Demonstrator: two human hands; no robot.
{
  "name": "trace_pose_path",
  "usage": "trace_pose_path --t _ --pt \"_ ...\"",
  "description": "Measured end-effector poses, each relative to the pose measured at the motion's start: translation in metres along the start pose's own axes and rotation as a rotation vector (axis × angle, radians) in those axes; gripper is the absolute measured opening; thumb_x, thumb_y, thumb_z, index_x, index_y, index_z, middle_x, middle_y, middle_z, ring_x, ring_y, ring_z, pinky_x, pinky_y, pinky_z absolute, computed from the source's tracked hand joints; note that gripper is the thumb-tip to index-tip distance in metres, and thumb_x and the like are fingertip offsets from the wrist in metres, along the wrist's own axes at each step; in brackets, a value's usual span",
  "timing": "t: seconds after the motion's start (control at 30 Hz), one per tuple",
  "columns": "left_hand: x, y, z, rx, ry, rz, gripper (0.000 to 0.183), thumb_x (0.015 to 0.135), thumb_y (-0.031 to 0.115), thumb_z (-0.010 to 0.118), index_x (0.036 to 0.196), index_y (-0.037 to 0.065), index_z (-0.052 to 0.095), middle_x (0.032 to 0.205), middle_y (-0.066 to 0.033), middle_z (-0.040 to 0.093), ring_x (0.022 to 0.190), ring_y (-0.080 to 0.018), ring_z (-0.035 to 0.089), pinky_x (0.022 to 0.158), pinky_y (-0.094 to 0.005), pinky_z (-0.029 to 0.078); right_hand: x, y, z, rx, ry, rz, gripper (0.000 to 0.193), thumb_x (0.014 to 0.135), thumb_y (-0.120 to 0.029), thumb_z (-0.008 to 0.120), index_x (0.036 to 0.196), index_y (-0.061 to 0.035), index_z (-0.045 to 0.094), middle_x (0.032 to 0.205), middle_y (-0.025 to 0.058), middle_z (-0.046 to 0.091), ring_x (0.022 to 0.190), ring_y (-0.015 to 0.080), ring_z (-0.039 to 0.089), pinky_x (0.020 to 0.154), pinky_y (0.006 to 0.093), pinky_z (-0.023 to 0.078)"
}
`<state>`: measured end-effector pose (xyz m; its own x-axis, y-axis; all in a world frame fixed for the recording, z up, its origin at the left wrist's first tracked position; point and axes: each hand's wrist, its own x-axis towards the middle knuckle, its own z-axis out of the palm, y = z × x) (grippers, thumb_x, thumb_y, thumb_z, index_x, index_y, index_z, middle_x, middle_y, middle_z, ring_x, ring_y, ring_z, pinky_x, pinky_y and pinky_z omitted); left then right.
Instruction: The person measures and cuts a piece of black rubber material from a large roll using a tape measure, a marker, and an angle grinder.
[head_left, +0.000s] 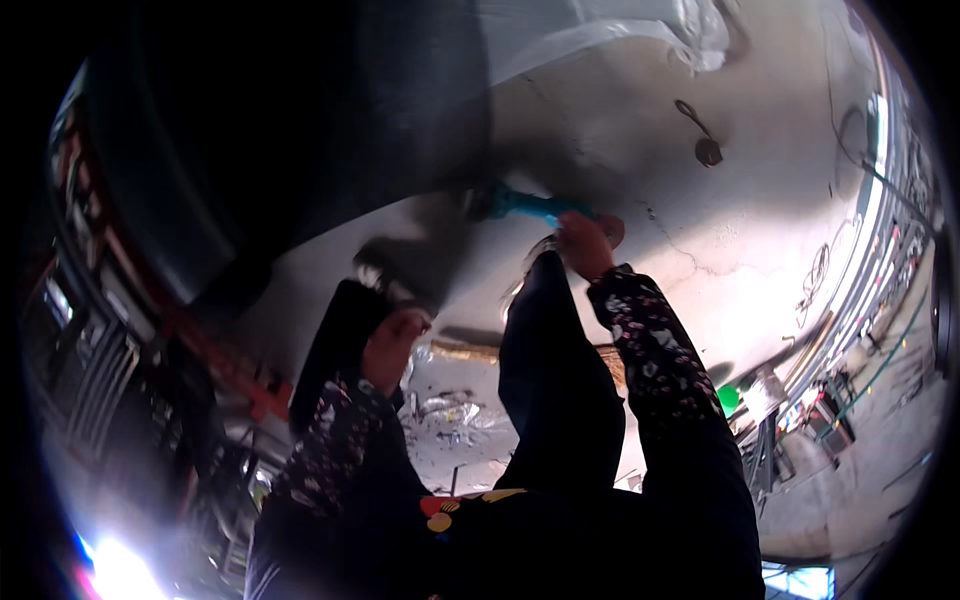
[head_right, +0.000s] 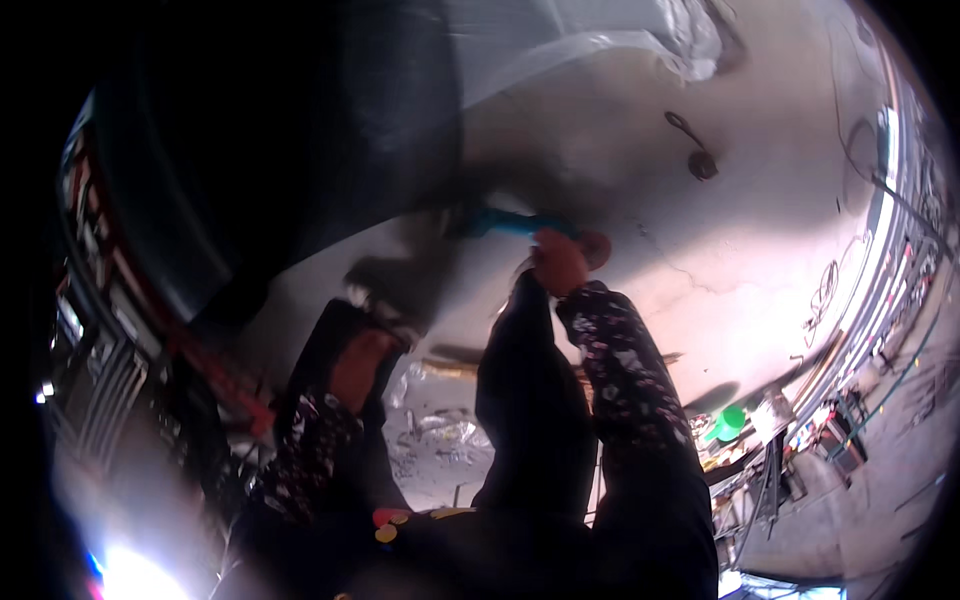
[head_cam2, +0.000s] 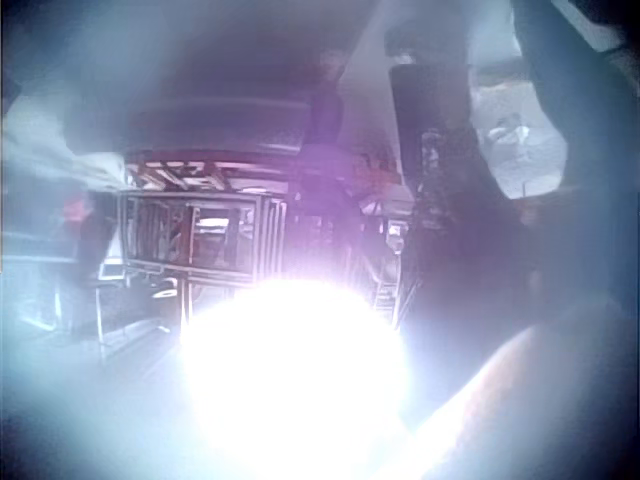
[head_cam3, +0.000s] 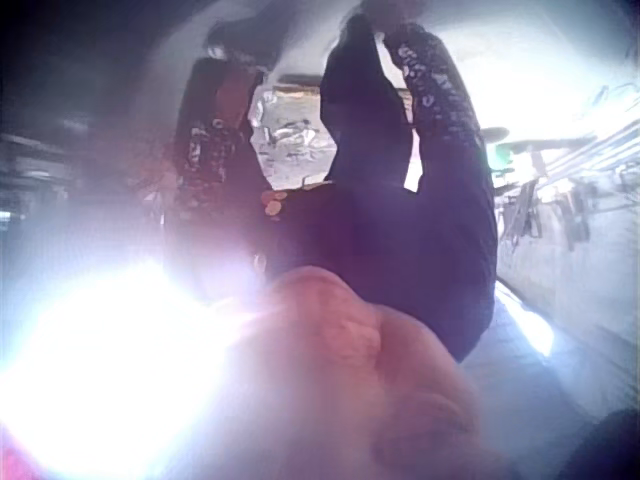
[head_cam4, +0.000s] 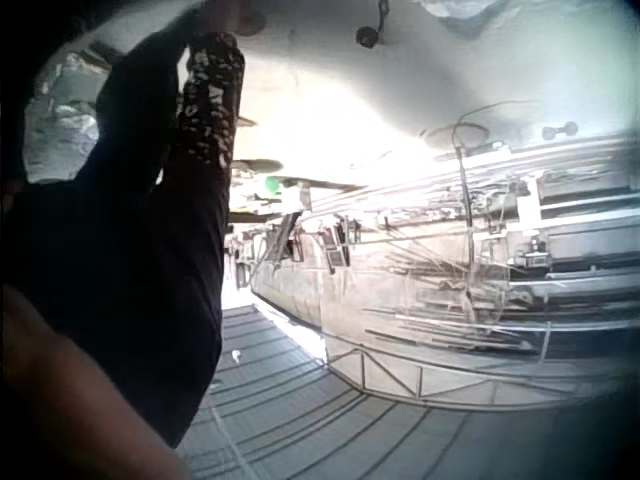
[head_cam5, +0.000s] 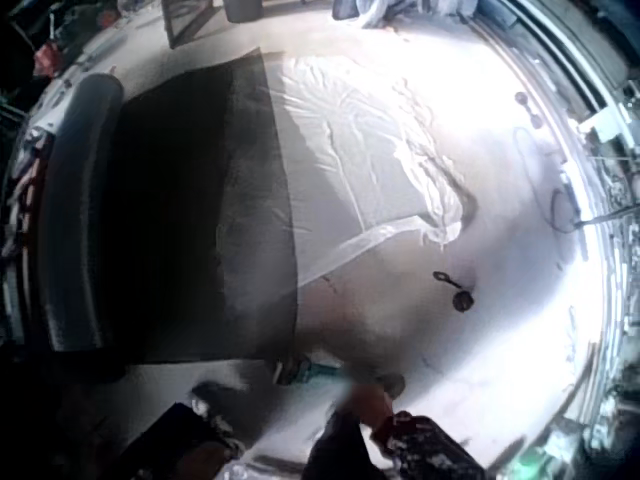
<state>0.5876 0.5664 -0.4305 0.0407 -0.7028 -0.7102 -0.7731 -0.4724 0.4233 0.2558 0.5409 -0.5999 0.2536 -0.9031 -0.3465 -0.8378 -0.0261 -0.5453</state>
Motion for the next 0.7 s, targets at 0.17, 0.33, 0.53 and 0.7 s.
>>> trace_pose_path --t 0.17,0.33,0.53,0.7 --pt "0.030 0.006 0.042 -0.302 -0.452 -0.040 0.018 0.085 0.020 0.058 0.093 0.004 0.058 0.087 -0.0079 0.062 0.084 -0.0159 0.058 0.078 -0.0284 0.044 0.047 -0.004 0.017 -0.116 -0.077 0.023 0.043 0.070 -0.019 0.065 0.108 -0.0065 0.049 0.100 0.0144 0.055 0.097 0.0322 0.052 0.081 0.0441 0.042" --pt "0.086 0.074 0.028 -0.455 -0.388 0.252 0.011 0.085 0.009 0.056 0.094 0.003 0.057 0.089 -0.0062 0.061 0.090 -0.0140 0.057 0.081 -0.0273 0.043 0.065 0.015 0.053 -0.130 -0.435 -0.158 0.047 0.068 -0.017 0.066 0.110 -0.0086 0.048 0.100 0.0159 0.056 0.101 0.0339 0.052 0.084 0.0472 0.042" --pt "0.145 0.114 0.024 -0.449 0.177 0.499 0.012 0.087 0.013 0.055 0.095 0.004 0.057 0.091 -0.0064 0.061 0.087 -0.0128 0.056 0.079 -0.0275 0.042 0.062 0.032 0.033 0.061 -0.547 -0.143 0.047 0.066 -0.012 0.063 0.110 -0.0124 0.045 0.090 0.0165 0.059 0.085 0.0360 0.058 0.071 0.0452 0.047" --pt "0.181 0.117 0.002 -0.229 0.314 0.434 0.027 0.091 0.029 0.046 0.102 0.007 0.059 0.099 -0.0015 0.056 0.093 -0.0100 0.047 0.086 -0.0223 0.033 0.001 0.084 -0.037 0.035 -0.296 0.083 0.041 0.067 -0.007 0.057 0.107 -0.0120 0.047 0.089 0.0157 0.060 0.085 0.0368 0.057 0.069 0.0451 0.046"
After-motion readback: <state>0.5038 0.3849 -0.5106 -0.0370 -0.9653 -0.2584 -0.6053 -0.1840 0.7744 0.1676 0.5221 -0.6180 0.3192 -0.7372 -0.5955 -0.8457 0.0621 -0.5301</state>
